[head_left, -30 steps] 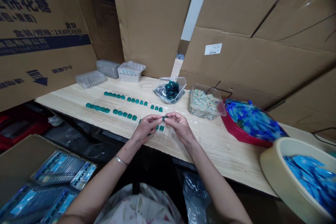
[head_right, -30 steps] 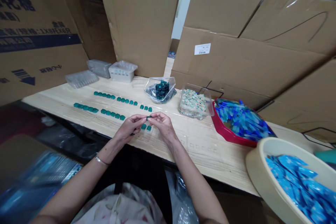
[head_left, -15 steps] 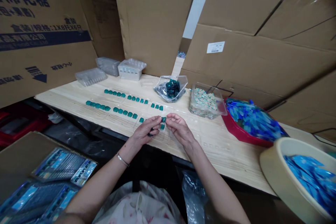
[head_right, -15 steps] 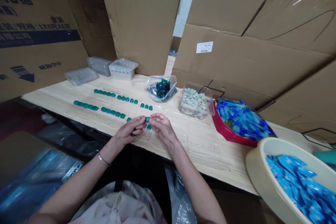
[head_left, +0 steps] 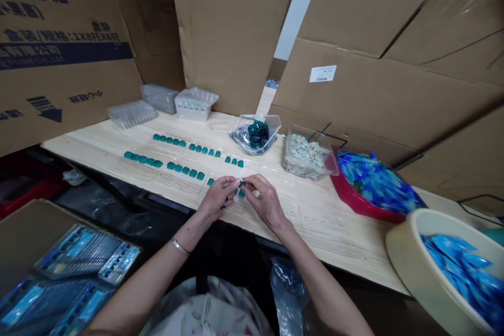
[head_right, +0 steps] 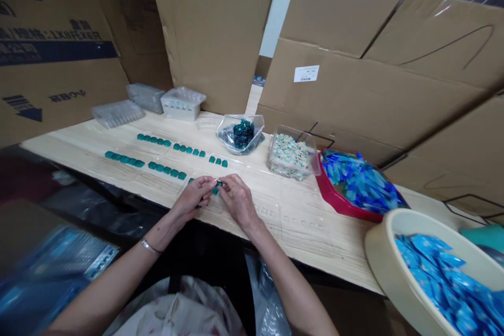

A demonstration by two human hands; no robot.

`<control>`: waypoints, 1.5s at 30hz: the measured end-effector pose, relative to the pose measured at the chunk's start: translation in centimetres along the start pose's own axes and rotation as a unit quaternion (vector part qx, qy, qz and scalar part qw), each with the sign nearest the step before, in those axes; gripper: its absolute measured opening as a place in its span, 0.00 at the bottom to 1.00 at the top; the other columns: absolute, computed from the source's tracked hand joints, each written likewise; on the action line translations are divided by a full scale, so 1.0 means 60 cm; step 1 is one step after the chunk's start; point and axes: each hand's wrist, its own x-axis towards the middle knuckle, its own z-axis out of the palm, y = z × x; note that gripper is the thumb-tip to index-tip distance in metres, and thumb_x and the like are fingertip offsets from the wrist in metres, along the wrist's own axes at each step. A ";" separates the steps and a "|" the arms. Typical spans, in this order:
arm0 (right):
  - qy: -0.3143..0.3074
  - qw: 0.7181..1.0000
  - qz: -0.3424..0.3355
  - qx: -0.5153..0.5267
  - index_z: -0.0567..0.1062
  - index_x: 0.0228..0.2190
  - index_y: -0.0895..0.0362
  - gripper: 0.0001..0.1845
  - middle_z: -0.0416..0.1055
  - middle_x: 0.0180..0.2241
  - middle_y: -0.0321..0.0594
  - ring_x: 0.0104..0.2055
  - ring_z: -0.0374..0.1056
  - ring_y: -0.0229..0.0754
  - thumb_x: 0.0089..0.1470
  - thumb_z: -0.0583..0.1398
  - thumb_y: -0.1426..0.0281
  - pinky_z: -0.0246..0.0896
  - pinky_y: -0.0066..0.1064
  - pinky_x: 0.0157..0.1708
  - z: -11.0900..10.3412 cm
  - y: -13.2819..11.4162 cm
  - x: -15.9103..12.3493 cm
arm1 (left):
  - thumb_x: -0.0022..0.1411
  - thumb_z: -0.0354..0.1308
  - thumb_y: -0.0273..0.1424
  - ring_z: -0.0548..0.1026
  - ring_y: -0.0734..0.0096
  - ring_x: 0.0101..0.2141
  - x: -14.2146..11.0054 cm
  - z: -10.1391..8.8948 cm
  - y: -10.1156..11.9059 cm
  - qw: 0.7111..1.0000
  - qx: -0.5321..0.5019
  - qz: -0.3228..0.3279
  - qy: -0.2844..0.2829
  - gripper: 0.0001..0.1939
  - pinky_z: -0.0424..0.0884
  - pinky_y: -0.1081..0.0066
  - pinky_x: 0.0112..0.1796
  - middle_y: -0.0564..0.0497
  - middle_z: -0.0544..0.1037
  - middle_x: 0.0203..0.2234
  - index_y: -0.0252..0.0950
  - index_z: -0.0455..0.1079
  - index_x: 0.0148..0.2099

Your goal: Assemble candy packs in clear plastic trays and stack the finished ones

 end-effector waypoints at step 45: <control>-0.001 1.000 0.001 -0.013 0.74 0.32 0.56 0.05 0.70 0.33 0.40 0.32 0.67 0.38 0.52 0.57 0.72 0.65 0.30 0.34 0.044 -0.032 0.005 | 0.58 0.53 0.27 0.70 0.79 0.22 0.036 0.032 0.023 0.938 -0.305 -0.029 0.160 0.06 0.67 0.76 0.27 0.51 0.74 0.23 0.31 0.70 0.30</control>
